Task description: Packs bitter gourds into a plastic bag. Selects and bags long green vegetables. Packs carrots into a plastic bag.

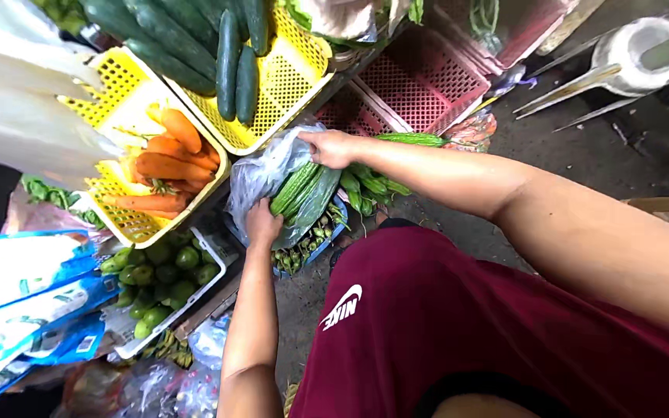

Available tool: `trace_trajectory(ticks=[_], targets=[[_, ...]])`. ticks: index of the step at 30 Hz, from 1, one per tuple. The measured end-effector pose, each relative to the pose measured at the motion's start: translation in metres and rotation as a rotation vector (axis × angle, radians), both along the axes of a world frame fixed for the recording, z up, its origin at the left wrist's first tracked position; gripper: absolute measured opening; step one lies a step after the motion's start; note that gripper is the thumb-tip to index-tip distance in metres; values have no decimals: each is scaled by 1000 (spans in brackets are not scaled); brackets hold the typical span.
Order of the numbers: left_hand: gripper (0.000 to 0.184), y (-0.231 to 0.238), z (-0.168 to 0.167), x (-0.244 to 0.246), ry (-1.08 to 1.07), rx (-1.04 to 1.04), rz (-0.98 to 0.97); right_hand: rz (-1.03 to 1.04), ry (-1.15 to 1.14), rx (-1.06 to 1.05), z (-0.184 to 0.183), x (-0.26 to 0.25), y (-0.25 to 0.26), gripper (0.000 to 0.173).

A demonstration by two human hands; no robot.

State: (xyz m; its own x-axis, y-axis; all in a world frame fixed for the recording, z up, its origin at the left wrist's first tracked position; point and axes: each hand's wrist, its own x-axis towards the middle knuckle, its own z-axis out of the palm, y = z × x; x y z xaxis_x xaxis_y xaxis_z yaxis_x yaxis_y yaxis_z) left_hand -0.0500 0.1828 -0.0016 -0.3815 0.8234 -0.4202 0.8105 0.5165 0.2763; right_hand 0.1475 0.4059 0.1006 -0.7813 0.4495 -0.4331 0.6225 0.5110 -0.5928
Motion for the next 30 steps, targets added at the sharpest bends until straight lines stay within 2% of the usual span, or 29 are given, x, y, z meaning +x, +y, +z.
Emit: trace_trajectory(ticks=[2, 5, 11, 13, 16, 19, 22, 23, 25, 27, 29, 30], targets=[[47, 0, 24, 5, -6, -23, -71, 10, 68, -20, 8, 14, 16, 60], [42, -2, 76, 27, -111, -73, -79, -57, 174, -99, 25, 42, 38, 44], [35, -7, 171, 69, -552, -86, 122, -248, 298, -236, 36, 122, 61, 39], [37, -7, 192, 88, -646, -12, 200, -344, 326, -268, 44, 155, 63, 32], [50, -1, 212, 120, -874, 133, 311, -516, 400, -322, 52, 198, 54, 27], [48, 24, 232, 160, -1030, 224, 391, -498, 356, -464, 62, 218, 43, 40], [48, 67, 234, 215, -970, 262, 413, -430, 364, -683, 71, 215, 33, 71], [49, 85, 227, 236, -909, 262, 403, -461, 350, -728, 71, 209, 33, 82], [56, 122, 208, 273, -783, 189, 347, -578, 296, -744, 60, 197, 42, 92], [61, 146, 185, 289, -771, 114, 220, -654, 213, -685, 28, 191, 62, 85], [49, 147, 175, 285, -824, 131, 187, -611, 42, -546, -5, 191, 89, 70], [44, 137, 175, 276, -830, 156, 221, -540, -65, -470, -21, 190, 101, 68]])
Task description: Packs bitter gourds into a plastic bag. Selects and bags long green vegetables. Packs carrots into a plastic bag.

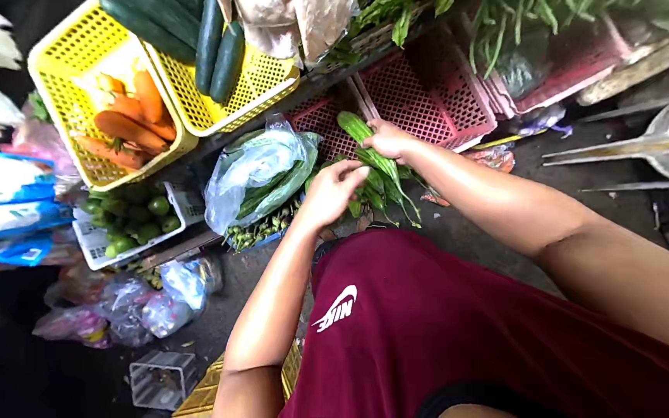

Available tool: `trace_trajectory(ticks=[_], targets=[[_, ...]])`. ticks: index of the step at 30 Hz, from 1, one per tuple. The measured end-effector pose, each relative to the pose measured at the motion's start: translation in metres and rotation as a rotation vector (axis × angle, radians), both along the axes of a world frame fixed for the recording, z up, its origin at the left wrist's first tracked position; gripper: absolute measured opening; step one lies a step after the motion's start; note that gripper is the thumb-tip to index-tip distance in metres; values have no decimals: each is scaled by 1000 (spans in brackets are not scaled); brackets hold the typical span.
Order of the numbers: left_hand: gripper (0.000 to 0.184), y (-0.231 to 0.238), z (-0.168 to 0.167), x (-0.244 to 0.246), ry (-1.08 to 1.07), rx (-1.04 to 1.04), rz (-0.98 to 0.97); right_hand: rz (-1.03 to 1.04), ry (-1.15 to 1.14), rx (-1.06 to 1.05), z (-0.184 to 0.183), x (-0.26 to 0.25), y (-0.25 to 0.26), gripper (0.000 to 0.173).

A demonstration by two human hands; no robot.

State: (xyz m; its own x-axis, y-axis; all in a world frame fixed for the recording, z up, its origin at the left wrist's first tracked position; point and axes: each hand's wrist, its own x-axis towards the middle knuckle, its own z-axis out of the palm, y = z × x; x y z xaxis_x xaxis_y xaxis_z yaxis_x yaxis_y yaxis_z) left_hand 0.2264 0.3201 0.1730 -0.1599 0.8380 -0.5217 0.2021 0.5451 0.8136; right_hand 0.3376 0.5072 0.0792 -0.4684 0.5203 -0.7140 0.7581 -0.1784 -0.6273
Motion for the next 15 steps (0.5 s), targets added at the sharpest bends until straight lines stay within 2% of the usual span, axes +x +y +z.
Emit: trace_trajectory(ticks=[4, 8, 12, 15], targets=[[33, -76, -18, -52, 64, -30, 348, 402, -318, 192, -66, -16, 13, 67], [26, -131, -42, -90, 163, -82, 568, 665, -528, 217, -53, -43, -15, 42], [26, -158, -54, -117, 256, -157, 619, 852, -622, 269, -68, -59, -23, 37], [31, -164, -73, -138, 342, -273, 449, 918, -644, 249, -81, -67, -18, 36]])
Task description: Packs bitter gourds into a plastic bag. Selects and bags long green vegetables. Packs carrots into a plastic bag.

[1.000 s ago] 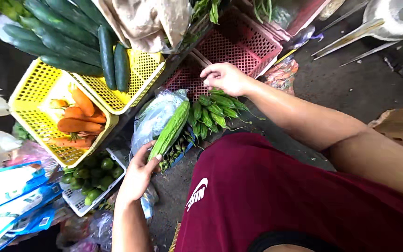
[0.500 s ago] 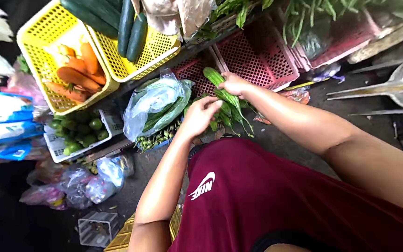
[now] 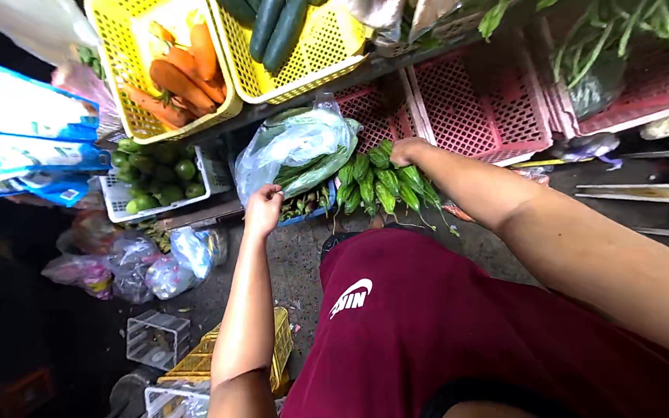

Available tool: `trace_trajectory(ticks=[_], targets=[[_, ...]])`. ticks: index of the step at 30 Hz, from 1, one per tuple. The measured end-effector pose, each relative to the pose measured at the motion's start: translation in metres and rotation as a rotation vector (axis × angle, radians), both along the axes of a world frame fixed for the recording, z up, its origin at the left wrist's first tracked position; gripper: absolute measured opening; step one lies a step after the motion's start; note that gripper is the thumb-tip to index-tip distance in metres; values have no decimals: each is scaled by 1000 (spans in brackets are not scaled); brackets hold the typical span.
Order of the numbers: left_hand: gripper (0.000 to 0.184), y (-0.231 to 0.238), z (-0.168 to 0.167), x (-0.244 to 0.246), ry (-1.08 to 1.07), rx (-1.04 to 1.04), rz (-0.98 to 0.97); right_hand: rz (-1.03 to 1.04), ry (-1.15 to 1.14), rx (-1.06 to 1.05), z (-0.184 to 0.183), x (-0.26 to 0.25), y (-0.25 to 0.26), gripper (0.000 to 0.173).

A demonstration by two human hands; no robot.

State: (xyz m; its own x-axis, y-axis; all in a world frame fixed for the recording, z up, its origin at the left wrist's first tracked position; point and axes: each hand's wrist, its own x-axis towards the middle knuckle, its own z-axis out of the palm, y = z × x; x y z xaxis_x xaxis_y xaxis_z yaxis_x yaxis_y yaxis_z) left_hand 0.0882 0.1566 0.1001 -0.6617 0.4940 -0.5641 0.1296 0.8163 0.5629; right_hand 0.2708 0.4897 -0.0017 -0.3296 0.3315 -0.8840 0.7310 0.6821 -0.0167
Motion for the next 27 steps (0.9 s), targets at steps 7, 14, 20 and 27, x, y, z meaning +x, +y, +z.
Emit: trace_trajectory(ticks=[7, 14, 20, 27], targets=[[37, 25, -93, -42, 408, 100, -482, -131, -38, 34, -27, -5, -1, 38], [51, 24, -123, -92, 493, -166, -682, -325, 204, 126, -12, 20, 29, 39], [41, 34, -38, -104, 365, -129, -874, -856, 675, 46, 77, 44, -13, 35], [40, 28, 113, -111, 417, 31, -1035, -902, 803, -226, 137, 49, -85, 32]])
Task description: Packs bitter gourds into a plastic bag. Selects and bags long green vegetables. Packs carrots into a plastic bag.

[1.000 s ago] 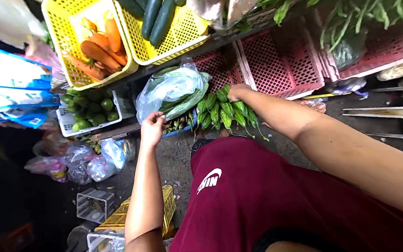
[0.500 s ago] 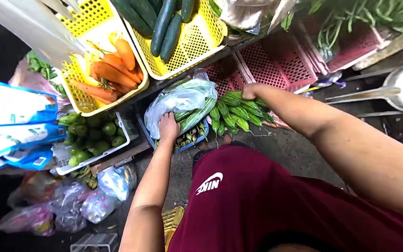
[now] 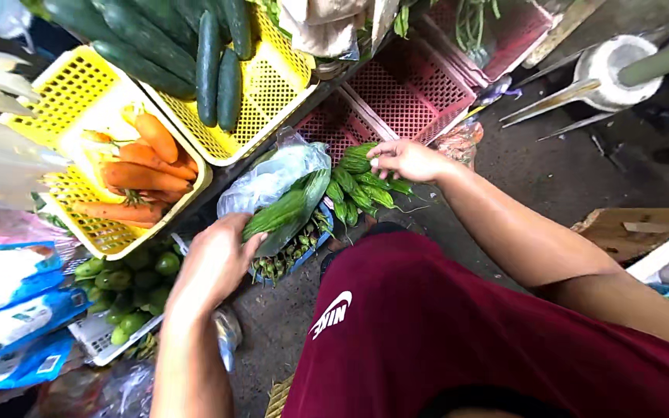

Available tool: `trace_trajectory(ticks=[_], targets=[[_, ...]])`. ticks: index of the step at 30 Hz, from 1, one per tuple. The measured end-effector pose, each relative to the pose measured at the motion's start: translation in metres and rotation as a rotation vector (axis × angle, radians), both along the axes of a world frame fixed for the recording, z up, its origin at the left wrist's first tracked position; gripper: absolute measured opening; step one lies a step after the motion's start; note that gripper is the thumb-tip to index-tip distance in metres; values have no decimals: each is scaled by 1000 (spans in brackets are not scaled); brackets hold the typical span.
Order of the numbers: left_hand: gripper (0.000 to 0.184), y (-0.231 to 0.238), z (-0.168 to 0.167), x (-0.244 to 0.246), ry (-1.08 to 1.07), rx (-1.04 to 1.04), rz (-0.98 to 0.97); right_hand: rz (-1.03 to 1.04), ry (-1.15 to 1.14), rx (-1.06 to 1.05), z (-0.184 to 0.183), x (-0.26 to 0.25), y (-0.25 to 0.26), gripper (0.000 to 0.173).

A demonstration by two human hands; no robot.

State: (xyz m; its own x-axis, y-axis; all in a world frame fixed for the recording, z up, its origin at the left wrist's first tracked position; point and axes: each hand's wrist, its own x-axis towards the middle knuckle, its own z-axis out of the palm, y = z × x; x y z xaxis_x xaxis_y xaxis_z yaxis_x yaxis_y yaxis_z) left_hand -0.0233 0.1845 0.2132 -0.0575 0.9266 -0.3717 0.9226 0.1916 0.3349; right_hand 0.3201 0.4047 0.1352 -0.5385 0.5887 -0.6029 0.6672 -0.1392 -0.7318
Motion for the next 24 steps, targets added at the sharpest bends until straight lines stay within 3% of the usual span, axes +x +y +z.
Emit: trace_trajectory(ticks=[4, 7, 8, 11, 13, 15, 18, 21, 24], targets=[[53, -18, 67, 13, -29, 216, 86, 202, 286, -176, 18, -10, -51, 33], [50, -2, 75, 61, -56, 357, 177, 237, 402, -355, 38, -14, -58, 65], [49, 11, 71, 85, -29, 401, 203, 165, 412, -400, 46, -14, -53, 72], [44, 62, 35, 171, 16, 395, 303, -185, 392, -489, 57, -12, -24, 69], [50, 94, -8, 222, -49, 305, 313, -318, 323, -503, 40, -8, 4, 66], [64, 112, -45, 247, -180, 124, 208, -331, 191, -431, 1, -2, 39, 64], [55, 109, -65, 243, -272, -60, 151, 15, -109, -68, -59, 1, 98, 72], [42, 75, -79, 216, -312, -112, 373, 368, -432, 207, -103, -4, 140, 67], [33, 33, -105, 171, -303, -66, 667, 636, -664, 361, -123, -14, 144, 53]])
